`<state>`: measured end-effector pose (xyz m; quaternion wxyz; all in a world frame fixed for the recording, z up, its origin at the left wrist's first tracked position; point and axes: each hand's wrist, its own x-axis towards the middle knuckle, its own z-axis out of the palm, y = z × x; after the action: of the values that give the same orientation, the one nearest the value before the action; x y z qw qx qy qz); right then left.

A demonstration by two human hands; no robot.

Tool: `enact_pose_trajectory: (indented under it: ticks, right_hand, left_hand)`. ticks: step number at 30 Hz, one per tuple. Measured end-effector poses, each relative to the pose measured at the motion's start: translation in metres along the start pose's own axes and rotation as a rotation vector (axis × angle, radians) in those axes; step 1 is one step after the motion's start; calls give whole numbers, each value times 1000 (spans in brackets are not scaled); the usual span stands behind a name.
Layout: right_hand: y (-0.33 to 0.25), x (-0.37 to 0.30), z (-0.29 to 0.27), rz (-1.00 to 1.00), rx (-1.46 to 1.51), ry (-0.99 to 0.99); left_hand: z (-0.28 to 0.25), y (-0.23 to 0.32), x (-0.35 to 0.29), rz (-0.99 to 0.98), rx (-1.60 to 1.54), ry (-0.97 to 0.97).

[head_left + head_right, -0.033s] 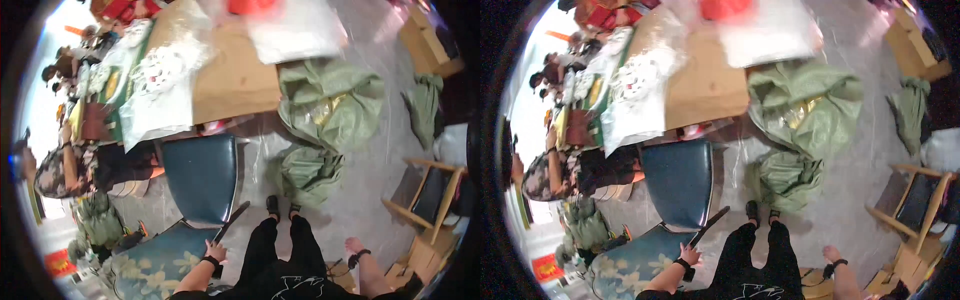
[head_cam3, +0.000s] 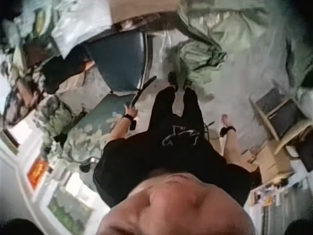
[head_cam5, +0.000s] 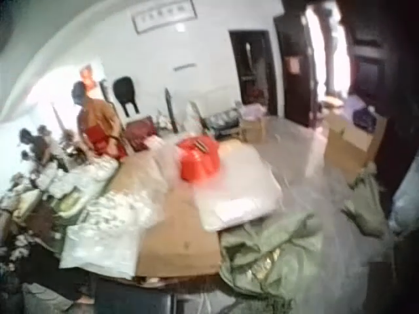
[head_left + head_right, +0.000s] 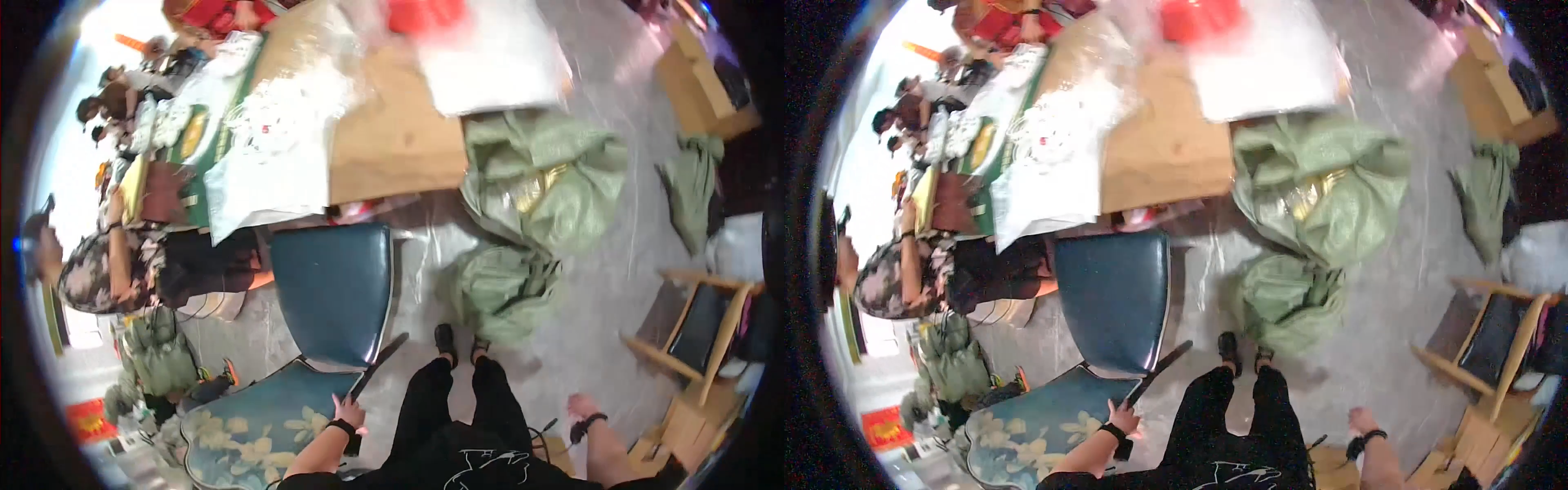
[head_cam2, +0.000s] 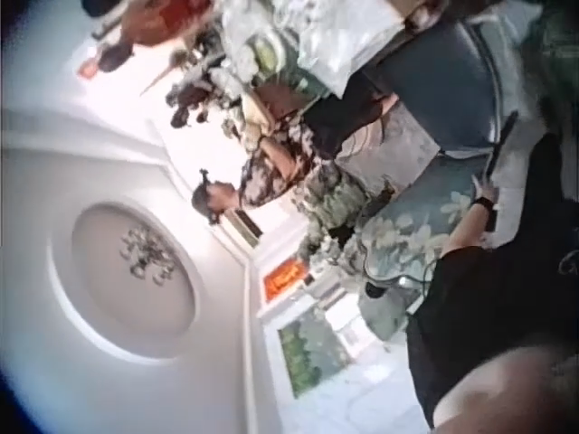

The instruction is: Take finished shoes from bags, inspect them, and wrap them in individual plastic bags.

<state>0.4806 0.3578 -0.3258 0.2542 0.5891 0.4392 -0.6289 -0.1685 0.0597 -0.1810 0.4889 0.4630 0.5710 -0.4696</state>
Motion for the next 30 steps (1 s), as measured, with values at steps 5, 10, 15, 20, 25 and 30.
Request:
enact_pose_trajectory:
  ticks: [5,10,15,20,25,30]
  right_hand:
    - [-100,-45,-51,157,75,317]
    - [-203,-59,-61,-190,102,439]
    - [-336,-88,1,-396,-60,367]
    - [-359,-92,47,-443,-255,266]
    - [-320,-83,51,-207,-278,209]
    - [-317,-81,57,27,-192,170]
  left_hand:
    - [31,0,34,-97,-188,210]
    - [-8,-43,5,-249,-512,14]
    - [16,-46,8,-278,-592,58]
    - [58,-25,13,-265,-543,73]
    - [92,-1,23,-279,-430,188]
    - [94,4,7,-244,-377,100]
